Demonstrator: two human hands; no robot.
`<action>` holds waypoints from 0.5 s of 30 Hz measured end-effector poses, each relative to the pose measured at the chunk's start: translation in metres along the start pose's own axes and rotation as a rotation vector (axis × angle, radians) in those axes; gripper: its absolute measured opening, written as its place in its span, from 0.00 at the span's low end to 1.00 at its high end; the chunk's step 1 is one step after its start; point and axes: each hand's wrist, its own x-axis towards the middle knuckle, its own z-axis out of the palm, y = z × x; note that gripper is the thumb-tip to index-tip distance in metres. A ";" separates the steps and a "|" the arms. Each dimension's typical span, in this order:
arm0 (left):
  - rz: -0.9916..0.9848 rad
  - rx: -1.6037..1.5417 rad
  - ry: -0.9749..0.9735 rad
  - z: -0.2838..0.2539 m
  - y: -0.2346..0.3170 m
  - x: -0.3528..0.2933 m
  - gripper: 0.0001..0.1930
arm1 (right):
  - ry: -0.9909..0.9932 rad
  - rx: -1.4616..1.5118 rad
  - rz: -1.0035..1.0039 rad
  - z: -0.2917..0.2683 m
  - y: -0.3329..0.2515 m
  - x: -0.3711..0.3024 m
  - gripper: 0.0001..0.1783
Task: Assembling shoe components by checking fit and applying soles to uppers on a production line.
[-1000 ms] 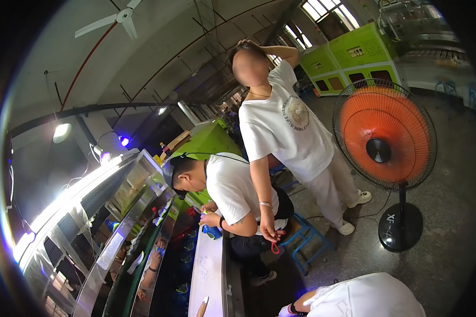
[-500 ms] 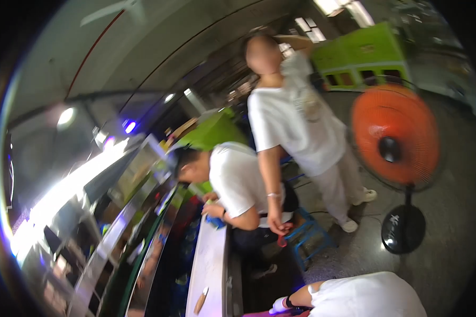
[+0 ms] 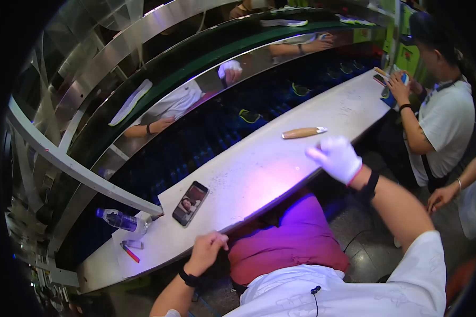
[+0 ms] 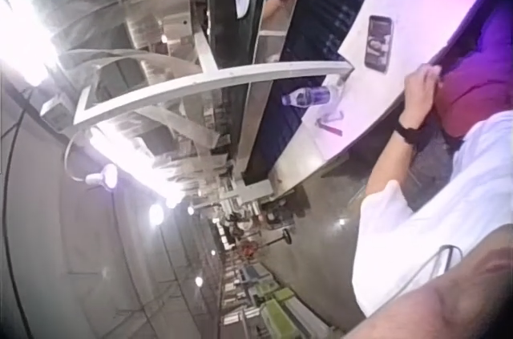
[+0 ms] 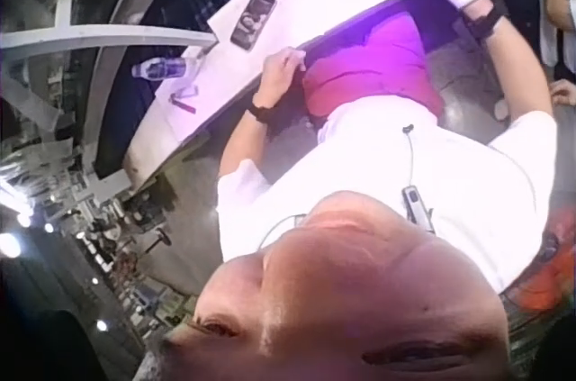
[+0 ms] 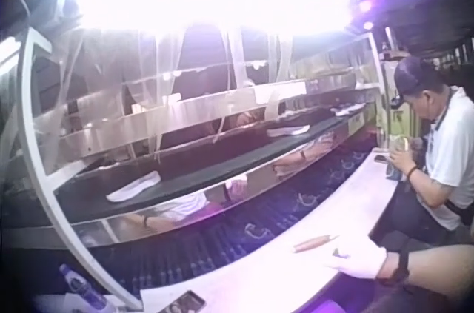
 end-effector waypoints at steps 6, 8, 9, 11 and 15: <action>0.228 0.008 0.194 -0.050 0.055 0.134 0.12 | 0.343 -0.072 -0.616 -0.024 -0.123 0.215 0.18; 0.310 -0.119 0.173 -0.045 0.052 0.187 0.12 | 0.098 -0.136 -0.573 -0.016 -0.184 0.257 0.18; 0.307 0.023 0.196 -0.043 0.042 0.216 0.14 | 0.072 -0.027 -0.615 -0.001 -0.213 0.275 0.21; 0.177 0.585 0.016 -0.045 0.037 0.281 0.29 | -0.027 0.127 -0.730 0.029 -0.263 0.311 0.21; 1.058 0.050 -0.156 0.069 0.070 0.446 0.19 | -0.292 0.236 -0.743 0.109 -0.318 0.390 0.24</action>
